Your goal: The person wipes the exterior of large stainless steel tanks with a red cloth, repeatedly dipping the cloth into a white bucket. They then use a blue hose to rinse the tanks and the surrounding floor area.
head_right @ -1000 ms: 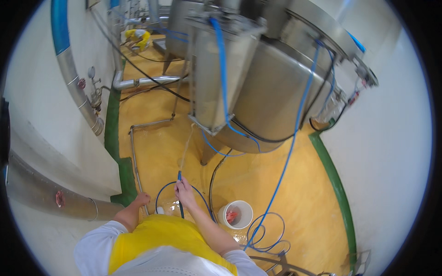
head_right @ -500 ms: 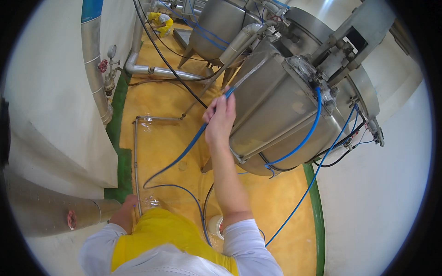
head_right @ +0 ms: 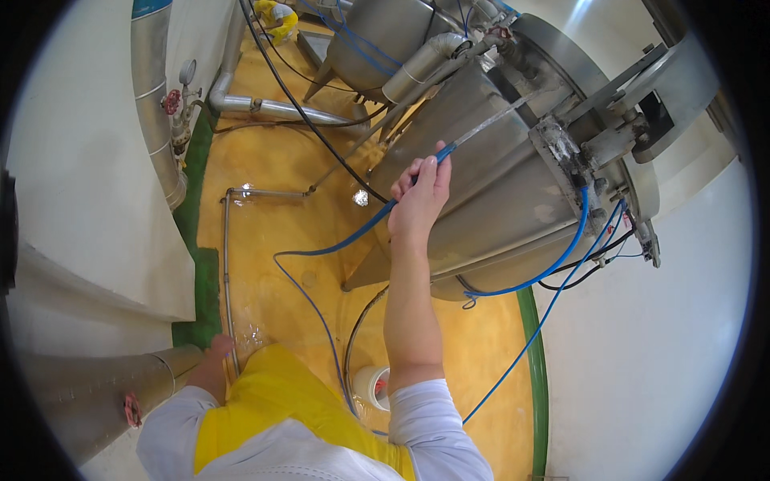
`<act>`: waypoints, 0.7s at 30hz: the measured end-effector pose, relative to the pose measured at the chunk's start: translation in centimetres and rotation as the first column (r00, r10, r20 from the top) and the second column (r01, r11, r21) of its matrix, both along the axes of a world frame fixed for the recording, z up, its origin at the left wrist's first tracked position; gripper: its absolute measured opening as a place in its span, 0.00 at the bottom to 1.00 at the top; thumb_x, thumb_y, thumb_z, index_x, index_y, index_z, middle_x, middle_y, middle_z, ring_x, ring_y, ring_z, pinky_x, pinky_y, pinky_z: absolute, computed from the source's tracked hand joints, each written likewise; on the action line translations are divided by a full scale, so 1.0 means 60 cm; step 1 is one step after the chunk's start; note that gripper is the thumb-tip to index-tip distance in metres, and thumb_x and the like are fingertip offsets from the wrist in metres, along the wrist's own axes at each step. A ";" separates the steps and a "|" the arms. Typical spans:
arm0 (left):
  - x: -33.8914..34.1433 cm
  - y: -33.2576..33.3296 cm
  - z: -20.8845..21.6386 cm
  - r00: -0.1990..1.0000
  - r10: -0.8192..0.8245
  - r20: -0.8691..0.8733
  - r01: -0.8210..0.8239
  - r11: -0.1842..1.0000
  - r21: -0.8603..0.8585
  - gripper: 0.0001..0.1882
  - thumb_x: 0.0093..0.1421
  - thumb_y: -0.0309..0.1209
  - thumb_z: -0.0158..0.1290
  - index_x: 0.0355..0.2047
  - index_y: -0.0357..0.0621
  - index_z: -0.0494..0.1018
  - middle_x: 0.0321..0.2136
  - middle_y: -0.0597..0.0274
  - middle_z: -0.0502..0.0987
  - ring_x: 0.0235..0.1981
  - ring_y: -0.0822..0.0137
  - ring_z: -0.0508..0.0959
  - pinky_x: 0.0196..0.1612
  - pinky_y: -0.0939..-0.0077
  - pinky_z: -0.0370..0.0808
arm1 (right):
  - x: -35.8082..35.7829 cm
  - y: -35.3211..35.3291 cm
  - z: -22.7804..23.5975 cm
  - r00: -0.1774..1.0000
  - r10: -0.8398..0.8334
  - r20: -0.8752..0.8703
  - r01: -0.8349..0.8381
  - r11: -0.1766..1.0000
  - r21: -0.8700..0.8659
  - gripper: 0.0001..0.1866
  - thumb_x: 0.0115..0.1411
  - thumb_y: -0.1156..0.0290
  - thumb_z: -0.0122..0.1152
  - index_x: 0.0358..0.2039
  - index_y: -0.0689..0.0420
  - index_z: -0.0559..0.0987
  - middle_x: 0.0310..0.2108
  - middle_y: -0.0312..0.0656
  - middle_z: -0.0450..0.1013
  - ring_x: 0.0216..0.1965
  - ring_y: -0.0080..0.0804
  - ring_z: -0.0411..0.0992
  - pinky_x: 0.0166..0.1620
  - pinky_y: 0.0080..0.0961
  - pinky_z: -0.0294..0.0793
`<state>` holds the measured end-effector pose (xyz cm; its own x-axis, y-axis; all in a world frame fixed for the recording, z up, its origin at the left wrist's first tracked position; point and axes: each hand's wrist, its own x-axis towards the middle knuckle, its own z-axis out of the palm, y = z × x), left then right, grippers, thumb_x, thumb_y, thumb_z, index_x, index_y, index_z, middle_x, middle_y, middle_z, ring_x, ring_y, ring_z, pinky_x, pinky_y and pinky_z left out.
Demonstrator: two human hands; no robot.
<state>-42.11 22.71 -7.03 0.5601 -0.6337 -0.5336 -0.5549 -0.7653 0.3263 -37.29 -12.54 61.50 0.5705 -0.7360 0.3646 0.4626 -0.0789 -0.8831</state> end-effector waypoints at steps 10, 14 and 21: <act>-0.030 0.024 -0.026 0.961 0.257 -0.099 -0.267 0.958 -0.103 0.10 0.53 0.33 0.53 0.23 0.41 0.80 0.27 0.48 0.81 0.29 0.49 0.82 0.34 0.54 0.79 | -0.155 0.056 -0.303 0.906 0.049 -0.420 0.065 0.965 0.253 0.19 0.73 0.66 0.41 0.62 0.51 0.63 0.24 0.29 0.59 0.17 0.14 0.52 0.19 0.14 0.51; -0.015 0.024 -0.057 0.992 -0.123 -0.040 0.124 0.992 0.035 0.16 0.57 0.35 0.48 0.30 0.34 0.80 0.33 0.41 0.80 0.36 0.46 0.82 0.41 0.54 0.79 | -0.275 0.079 -0.393 0.827 0.112 -0.550 0.056 0.959 0.279 0.21 0.73 0.65 0.41 0.65 0.52 0.61 0.22 0.28 0.58 0.16 0.12 0.54 0.18 0.12 0.54; 0.027 -0.027 0.068 0.987 -0.020 -0.159 0.034 0.996 0.088 0.14 0.58 0.31 0.47 0.30 0.37 0.80 0.27 0.47 0.82 0.31 0.54 0.84 0.37 0.61 0.80 | -0.501 0.060 -0.465 0.782 -0.153 -0.605 0.351 0.909 0.224 0.22 0.74 0.64 0.41 0.66 0.51 0.60 0.22 0.29 0.58 0.16 0.14 0.52 0.17 0.13 0.52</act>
<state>-40.49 21.09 -2.98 0.4478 -0.5930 -0.6692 -0.5230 -0.7808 0.3419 -67.36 -8.94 33.58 0.3751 -0.8975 -0.2317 -0.1214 0.2002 -0.9722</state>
